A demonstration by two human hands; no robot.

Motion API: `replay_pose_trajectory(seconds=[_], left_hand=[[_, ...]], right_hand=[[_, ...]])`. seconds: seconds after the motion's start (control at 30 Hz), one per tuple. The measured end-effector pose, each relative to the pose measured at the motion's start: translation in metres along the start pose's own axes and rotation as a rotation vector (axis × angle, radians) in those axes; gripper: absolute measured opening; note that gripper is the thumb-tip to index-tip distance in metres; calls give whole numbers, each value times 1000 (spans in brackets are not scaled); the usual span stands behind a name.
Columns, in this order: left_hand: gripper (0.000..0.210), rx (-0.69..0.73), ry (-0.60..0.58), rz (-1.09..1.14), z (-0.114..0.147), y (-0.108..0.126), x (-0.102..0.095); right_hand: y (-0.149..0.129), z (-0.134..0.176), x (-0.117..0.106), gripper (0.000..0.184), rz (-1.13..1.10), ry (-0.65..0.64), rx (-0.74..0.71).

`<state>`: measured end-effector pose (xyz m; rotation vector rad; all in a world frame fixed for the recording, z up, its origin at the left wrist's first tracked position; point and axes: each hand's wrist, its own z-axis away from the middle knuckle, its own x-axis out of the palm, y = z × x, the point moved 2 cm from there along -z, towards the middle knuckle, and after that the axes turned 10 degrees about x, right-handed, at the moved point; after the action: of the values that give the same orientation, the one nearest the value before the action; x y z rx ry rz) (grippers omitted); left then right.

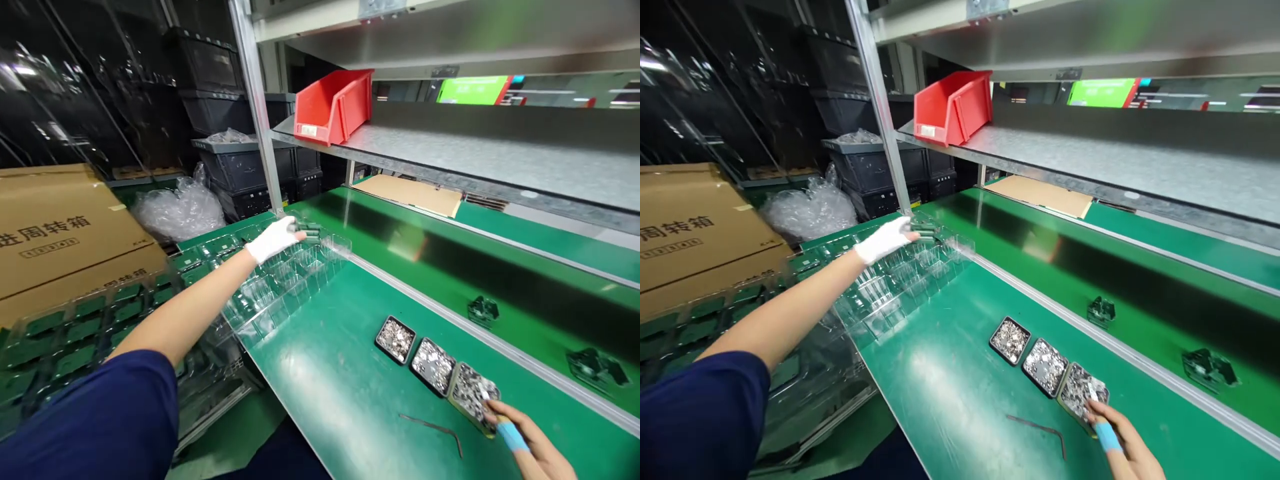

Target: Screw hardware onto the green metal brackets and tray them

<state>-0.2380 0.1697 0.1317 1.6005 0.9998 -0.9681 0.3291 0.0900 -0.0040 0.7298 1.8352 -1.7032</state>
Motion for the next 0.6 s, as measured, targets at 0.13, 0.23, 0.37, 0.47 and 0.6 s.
replay_pose_trajectory(seconds=[0.13,0.23,0.37,0.47,0.6], left_hand=[[53,8,-103,668,73,83,60],[68,-110,-641,1435,126,151,126],[54,-237,-804,1581,155,197,174],[60,-184,-853,1468,141,204,176],[44,180,-391,698,83,193,155]], right_hand=[[-71,25,31,37,41,-62,-196],[-127,49,51,55,69,-130,-551],[-159,66,64,58,-23,-358,-816],[-152,67,66,59,-80,-360,-659],[-128,64,77,64,22,-293,-341]])
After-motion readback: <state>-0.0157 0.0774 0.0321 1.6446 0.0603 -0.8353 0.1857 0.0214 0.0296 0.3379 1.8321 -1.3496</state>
